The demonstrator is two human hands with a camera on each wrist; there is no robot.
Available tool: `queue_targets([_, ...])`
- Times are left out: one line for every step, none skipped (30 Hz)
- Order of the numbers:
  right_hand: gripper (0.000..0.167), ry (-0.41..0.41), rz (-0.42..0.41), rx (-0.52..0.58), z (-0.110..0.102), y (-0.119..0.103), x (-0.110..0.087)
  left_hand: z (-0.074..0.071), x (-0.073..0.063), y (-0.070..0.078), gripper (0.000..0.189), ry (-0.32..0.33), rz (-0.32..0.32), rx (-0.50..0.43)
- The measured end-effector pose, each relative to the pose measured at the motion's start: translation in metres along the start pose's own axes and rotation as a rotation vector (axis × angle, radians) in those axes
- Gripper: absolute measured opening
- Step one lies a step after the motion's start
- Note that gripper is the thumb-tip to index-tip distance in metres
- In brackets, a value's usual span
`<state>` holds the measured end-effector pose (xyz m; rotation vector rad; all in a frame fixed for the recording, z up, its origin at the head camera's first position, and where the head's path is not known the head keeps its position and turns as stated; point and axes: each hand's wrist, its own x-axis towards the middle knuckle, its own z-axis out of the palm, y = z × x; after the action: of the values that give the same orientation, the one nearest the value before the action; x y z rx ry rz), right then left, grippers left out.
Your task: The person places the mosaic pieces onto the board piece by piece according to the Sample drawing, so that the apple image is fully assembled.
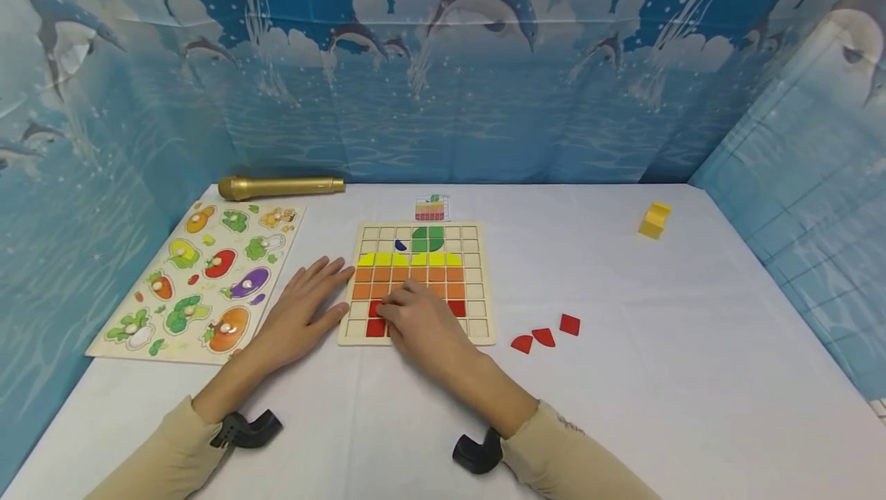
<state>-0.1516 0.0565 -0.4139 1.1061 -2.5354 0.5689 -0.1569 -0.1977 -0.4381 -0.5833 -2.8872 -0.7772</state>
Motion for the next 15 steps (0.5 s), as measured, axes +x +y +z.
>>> queue_targets([0.020,-0.008,0.009,0.007,-0.001,0.000,-0.001,0.001,0.000,0.000,0.061,0.000,-0.001,-0.001])
queue_targets([0.022,-0.015,0.023,0.023,-0.003,0.000,-0.002,0.001,-0.001,-0.001,0.061,-0.001,-0.002,-0.001])
queue_targets([0.023,-0.021,0.040,0.037,-0.006,0.001,-0.004,0.002,-0.001,-0.001,0.061,-0.001,-0.003,-0.002])
queue_targets([0.024,-0.026,0.059,0.052,-0.009,0.003,-0.005,0.002,-0.001,-0.001,0.061,-0.002,-0.003,-0.004])
queue_targets([0.025,-0.029,0.082,0.068,-0.012,0.005,-0.007,0.002,-0.001,-0.001,0.061,-0.003,-0.003,-0.005])
queue_targets([0.026,-0.033,0.105,0.081,-0.016,0.008,-0.008,0.002,-0.001,-0.001,0.061,-0.004,-0.003,-0.006])
queue_targets([0.026,-0.032,0.125,0.095,-0.020,0.011,-0.010,0.003,-0.001,-0.001,0.061,-0.004,-0.002,-0.008])
queue_targets([0.025,-0.032,0.147,0.109,-0.024,0.015,-0.012,0.002,0.000,-0.001,0.061,-0.003,-0.002,-0.007])
queue_targets([0.025,-0.032,0.164,0.116,-0.028,0.019,-0.014,0.002,0.000,-0.001,0.062,-0.003,-0.001,-0.006])
queue_targets([0.025,-0.031,0.176,0.124,-0.033,0.024,-0.017,0.002,0.000,0.000,0.062,-0.003,-0.001,-0.003])
queue_targets([0.025,-0.031,0.186,0.127,-0.036,0.028,-0.020,0.001,0.000,0.000,0.062,-0.004,-0.001,0.001])
queue_targets([0.025,-0.032,0.196,0.131,-0.040,0.033,-0.023,0.001,0.000,-0.001,0.062,-0.003,-0.002,0.002])
queue_targets([0.026,-0.033,0.205,0.131,-0.044,0.037,-0.026,0.001,0.000,-0.001,0.062,-0.002,-0.002,0.004])
queue_targets([0.025,-0.035,0.217,0.129,-0.047,0.042,-0.029,0.000,0.000,-0.001,0.062,-0.002,-0.003,0.006])
queue_targets([0.025,-0.033,0.225,0.128,-0.050,0.047,-0.032,0.000,0.000,-0.001,0.062,-0.001,-0.003,0.006])
